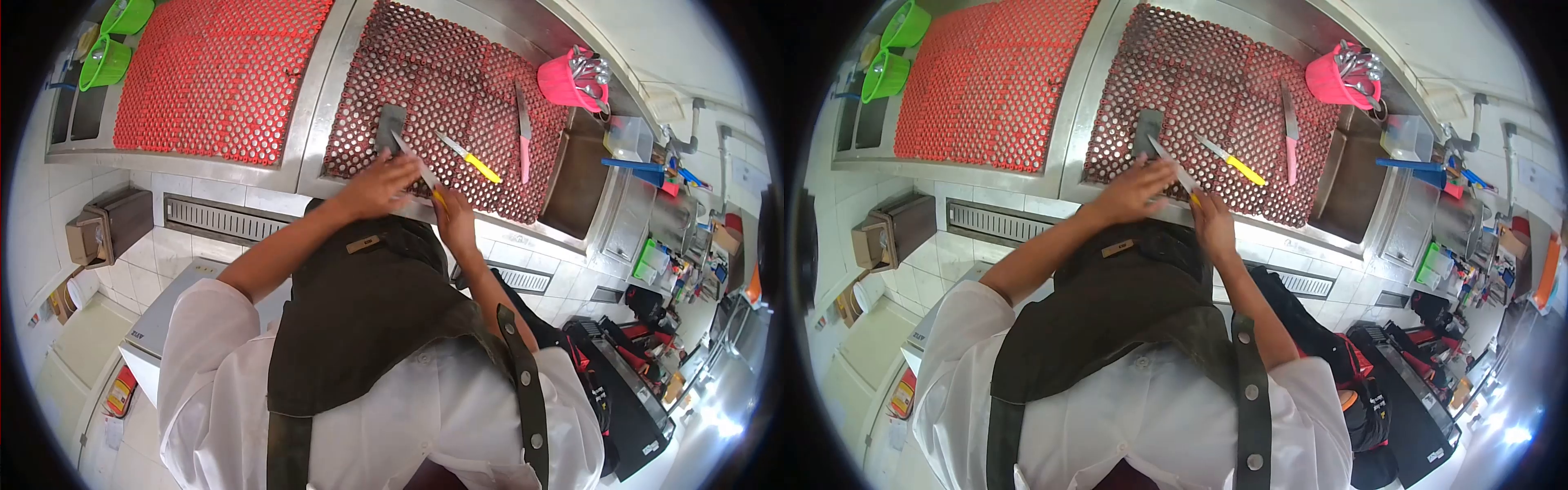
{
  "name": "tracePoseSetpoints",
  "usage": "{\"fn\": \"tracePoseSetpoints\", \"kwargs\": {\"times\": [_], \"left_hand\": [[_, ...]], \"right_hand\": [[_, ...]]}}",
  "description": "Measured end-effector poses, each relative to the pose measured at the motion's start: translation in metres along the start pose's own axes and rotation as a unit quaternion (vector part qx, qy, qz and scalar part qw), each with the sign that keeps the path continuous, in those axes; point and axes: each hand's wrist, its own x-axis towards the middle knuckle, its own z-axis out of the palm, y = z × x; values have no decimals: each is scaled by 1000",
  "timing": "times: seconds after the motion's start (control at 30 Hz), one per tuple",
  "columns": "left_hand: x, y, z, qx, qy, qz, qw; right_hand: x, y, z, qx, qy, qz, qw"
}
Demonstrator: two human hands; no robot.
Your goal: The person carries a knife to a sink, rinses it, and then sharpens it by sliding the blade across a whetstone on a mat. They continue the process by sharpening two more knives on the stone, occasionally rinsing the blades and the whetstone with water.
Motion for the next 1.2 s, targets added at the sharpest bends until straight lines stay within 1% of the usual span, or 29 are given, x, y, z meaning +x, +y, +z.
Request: {"fn": "tracePoseSetpoints", "kwargs": {"times": [0.03,0.07,0.1,0.17,0.2,0.27,0.3,0.33,0.37,0.43,0.53,0.57,0.63,0.73,0.83,0.9,0.93,1.0,1.07,1.13,1.17,1.2], "left_hand": [[5,-18,-8,13,34,-7,999],[12,-36,-17,27,68,-13,997],[20,-46,-32,40,59,-33,997],[34,-61,-63,65,37,-73,995],[32,-67,-65,67,39,-75,994],[29,-76,-66,72,45,-78,993],[23,-70,-64,73,18,-75,994],[13,-61,-47,57,-3,-88,994],[-2,-42,-31,7,8,-70,997],[-23,-7,-5,14,-64,5,998],[-19,28,0,-33,-100,18,994],[-14,33,-2,9,-101,9,995],[-10,31,0,4,-99,19,995],[-9,28,-1,-2,-93,5,996],[-7,23,-4,22,-101,-12,995],[-3,14,-10,40,-96,-19,994],[0,4,-13,52,-73,-17,996],[13,-21,-17,73,-27,-12,997],[34,-55,-30,124,-10,-35,992],[55,-84,-56,147,21,-69,986],[60,-88,-68,145,29,-68,987],[63,-88,-77,140,36,-66,987]], "right_hand": [[23,-6,9,-12,-13,22,1000],[49,-8,19,-10,4,-8,1000],[71,-10,28,-8,20,-37,999],[107,-19,45,-1,30,-43,999],[111,-21,48,1,32,-44,998],[99,-22,47,1,18,-35,999],[94,-23,47,2,11,-33,999],[74,-25,43,-6,-13,4,1000],[43,-23,35,-14,-38,41,998],[-16,-3,16,26,-54,25,998],[-45,4,-8,45,-98,47,993],[-45,4,-11,32,-142,82,986],[-20,-2,-15,10,-223,139,965],[-9,-4,-12,29,-197,95,975],[-4,2,-1,35,-194,77,977],[6,1,5,27,-174,71,982],[16,0,9,24,-163,66,984],[44,8,26,10,-134,42,990],[89,9,47,-21,-95,10,995],[133,-4,56,-39,-66,-17,997],[155,-14,56,-47,-51,-26,997],[160,-18,54,-56,-37,-32,997]]}}
